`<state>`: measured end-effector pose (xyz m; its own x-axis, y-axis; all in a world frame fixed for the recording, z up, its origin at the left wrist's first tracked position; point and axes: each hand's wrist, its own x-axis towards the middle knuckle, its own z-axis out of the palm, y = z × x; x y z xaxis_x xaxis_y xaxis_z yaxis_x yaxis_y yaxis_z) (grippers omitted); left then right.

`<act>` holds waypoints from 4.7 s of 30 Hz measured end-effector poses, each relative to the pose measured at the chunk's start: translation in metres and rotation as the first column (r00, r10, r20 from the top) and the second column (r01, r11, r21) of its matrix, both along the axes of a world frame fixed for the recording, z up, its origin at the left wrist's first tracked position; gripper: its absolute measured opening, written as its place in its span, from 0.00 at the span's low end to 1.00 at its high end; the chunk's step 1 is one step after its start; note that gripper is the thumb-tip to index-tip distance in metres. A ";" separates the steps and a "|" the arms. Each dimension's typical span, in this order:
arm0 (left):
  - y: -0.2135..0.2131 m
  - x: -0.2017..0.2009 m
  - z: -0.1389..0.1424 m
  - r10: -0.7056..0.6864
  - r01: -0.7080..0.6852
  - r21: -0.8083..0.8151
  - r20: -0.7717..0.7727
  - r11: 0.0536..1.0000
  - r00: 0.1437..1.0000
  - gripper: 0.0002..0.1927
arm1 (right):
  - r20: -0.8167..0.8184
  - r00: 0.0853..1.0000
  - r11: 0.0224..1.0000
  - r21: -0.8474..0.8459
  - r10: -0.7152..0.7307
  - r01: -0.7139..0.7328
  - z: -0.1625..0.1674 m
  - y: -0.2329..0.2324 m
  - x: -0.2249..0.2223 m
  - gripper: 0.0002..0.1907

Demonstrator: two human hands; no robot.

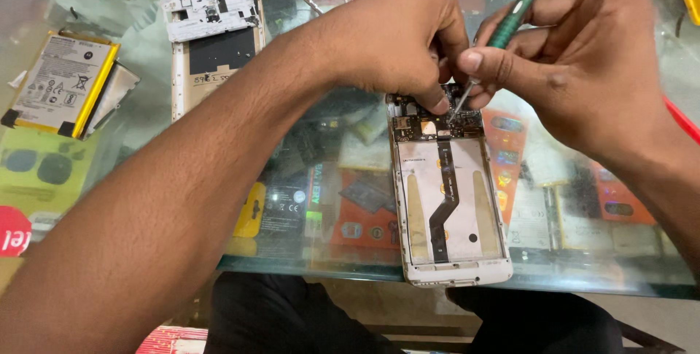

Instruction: The person removes the back cover, battery, and motherboard from a white smartphone using a screwdriver and a prying tool. They disconnect ribbon cables and unscrew components, placing each part on the glass table.

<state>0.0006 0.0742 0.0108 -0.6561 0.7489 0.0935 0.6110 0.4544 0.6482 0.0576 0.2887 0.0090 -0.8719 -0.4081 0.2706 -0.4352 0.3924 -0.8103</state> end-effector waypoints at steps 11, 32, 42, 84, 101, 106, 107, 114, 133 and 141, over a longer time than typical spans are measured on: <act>-0.002 -0.001 -0.002 -0.053 0.052 0.050 0.005 0.997 0.999 0.14 | -0.204 0.964 0.985 0.060 0.172 -0.163 -0.012 0.012 0.008 0.45; 0.008 0.016 0.005 0.148 -0.152 -0.054 -0.078 0.987 0.986 0.15 | 0.040 0.998 0.995 0.094 -0.039 0.036 0.009 -0.011 0.005 0.37; 0.008 0.010 0.000 0.088 -0.092 -0.044 -0.102 0.995 0.991 0.12 | -0.069 0.997 0.996 0.085 0.038 -0.032 0.017 -0.014 0.009 0.25; -0.009 0.015 0.012 -0.196 0.186 -0.140 -0.061 0.973 0.979 0.24 | 0.226 0.943 0.957 0.101 0.246 -0.274 -0.007 0.032 -0.002 0.14; -0.012 0.005 0.002 -0.212 0.219 0.063 -0.094 0.974 0.973 0.31 | -0.063 0.998 0.994 0.110 -0.007 0.014 0.008 0.012 -0.006 0.02; -0.010 0.004 0.004 -0.241 0.258 0.175 -0.116 0.950 0.964 0.33 | 0.042 0.998 0.984 0.175 -0.054 0.046 0.005 0.016 -0.009 0.04; -0.010 0.003 0.004 -0.278 0.306 0.205 -0.152 0.930 0.948 0.33 | 0.061 0.996 0.976 0.210 -0.072 0.058 0.004 0.017 -0.010 0.04; -0.010 -0.002 -0.002 -0.252 0.281 0.223 -0.152 0.933 0.956 0.28 | 0.148 0.987 0.988 0.148 -0.061 0.039 -0.004 0.024 -0.016 0.10; -0.018 -0.002 0.012 -0.185 0.031 0.418 0.335 0.908 0.924 0.17 | 0.211 0.975 0.966 -0.259 0.077 -0.020 0.000 0.026 -0.022 0.21; -0.022 -0.008 0.004 -0.119 -0.036 0.387 0.369 0.921 0.922 0.15 | 0.138 0.989 0.972 -0.233 0.047 -0.014 0.000 0.024 -0.020 0.23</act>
<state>-0.0073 0.0521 0.0150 -0.6679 0.7334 0.1266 0.2968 0.1065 0.9490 0.0372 0.3126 0.0085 -0.8962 -0.3760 0.2354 -0.3183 0.1755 -0.9316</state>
